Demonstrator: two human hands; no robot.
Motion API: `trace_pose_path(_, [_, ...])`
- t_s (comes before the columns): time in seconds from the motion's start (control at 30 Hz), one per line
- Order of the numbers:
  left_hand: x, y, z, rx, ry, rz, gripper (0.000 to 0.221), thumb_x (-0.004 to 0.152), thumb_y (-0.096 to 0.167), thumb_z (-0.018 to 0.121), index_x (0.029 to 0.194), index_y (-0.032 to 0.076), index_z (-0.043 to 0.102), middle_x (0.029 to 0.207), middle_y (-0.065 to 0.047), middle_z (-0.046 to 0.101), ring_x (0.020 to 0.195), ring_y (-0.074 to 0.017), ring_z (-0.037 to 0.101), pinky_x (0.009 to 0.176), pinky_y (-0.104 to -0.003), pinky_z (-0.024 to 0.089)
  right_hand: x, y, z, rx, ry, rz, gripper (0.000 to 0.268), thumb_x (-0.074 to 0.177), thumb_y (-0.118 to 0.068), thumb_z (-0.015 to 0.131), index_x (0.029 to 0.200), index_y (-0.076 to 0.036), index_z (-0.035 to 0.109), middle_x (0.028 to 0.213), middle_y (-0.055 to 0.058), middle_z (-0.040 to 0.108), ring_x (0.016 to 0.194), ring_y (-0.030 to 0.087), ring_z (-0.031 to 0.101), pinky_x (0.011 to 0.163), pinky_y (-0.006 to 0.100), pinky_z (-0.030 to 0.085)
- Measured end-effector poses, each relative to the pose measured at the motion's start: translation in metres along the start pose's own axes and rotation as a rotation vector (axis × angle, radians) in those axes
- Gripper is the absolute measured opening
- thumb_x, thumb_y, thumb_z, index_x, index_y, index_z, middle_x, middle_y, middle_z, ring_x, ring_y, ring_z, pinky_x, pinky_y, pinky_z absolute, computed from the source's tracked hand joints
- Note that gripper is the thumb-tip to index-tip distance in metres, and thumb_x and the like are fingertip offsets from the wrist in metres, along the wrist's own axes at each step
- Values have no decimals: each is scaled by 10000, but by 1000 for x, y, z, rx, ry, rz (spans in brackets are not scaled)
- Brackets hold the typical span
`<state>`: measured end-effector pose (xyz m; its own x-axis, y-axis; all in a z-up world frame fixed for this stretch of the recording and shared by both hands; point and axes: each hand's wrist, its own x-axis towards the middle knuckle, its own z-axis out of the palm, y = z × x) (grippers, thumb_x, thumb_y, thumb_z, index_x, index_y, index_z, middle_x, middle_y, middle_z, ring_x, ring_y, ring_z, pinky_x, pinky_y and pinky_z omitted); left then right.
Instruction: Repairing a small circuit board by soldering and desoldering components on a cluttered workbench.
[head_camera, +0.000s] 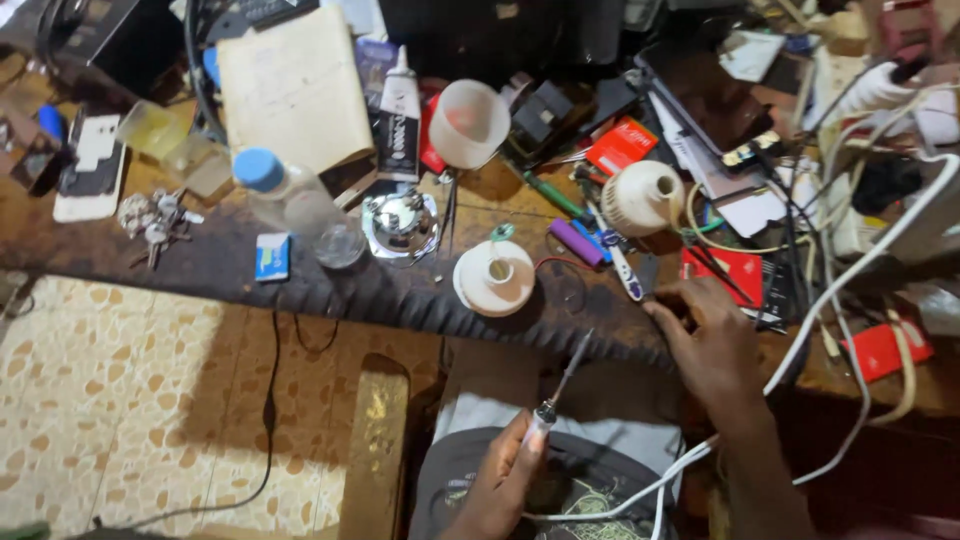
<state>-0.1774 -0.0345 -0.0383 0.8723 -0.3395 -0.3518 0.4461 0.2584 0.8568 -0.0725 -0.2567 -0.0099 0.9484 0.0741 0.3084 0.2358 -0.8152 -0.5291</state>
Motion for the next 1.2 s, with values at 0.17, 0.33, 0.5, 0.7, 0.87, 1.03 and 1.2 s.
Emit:
trace_pose_path(0.17, [9,-23,-9,-42,-16,78,212,905,330,418,837,134,464,657,79,302,599,-32,259,541,-219,231,1,-3,-7,89,-58,113,86,766,-90,647,789,-69,567,763,44,563,679,150,514,619,266,399])
trace_pose_path(0.33, [14,-24,-18,228,16,73,256,916,335,378,737,153,393,655,59,325,611,-55,300,554,-262,278,-4,-19,-13,374,-105,282,73,772,-75,638,827,-83,591,746,8,605,672,71,535,643,173,422])
trace_pose_path(0.5, [20,-25,-24,224,14,118,252,911,324,393,734,144,402,662,54,327,631,-61,308,582,-262,280,-1,-39,2,327,-175,180,135,728,-123,656,857,-91,633,777,5,660,709,73,601,667,191,451])
trace_pose_path(0.7, [22,-23,-30,177,-48,93,252,912,333,388,753,139,418,646,58,341,592,-56,306,544,-256,271,3,-48,12,363,-221,118,151,717,-100,659,868,-86,655,762,7,662,699,78,600,657,190,445])
trace_pose_path(0.87, [24,-26,-34,134,-65,75,276,905,373,390,750,145,405,674,52,324,628,-65,295,590,-268,261,6,-46,13,253,-128,61,58,728,-99,659,776,-72,643,789,24,665,729,120,620,694,229,454])
trace_pose_path(1.03, [25,-24,-34,128,-81,82,291,916,353,386,704,153,383,648,60,331,601,-58,304,558,-246,268,8,-49,16,387,-199,37,29,716,-88,659,727,-66,644,725,34,652,675,113,605,659,220,453])
trace_pose_path(1.2, [31,-41,-38,-78,-147,7,317,903,388,403,688,157,378,576,65,282,491,-45,245,447,-226,181,7,-52,12,249,-88,27,54,702,-66,681,743,-68,645,734,32,648,671,123,592,660,232,447])
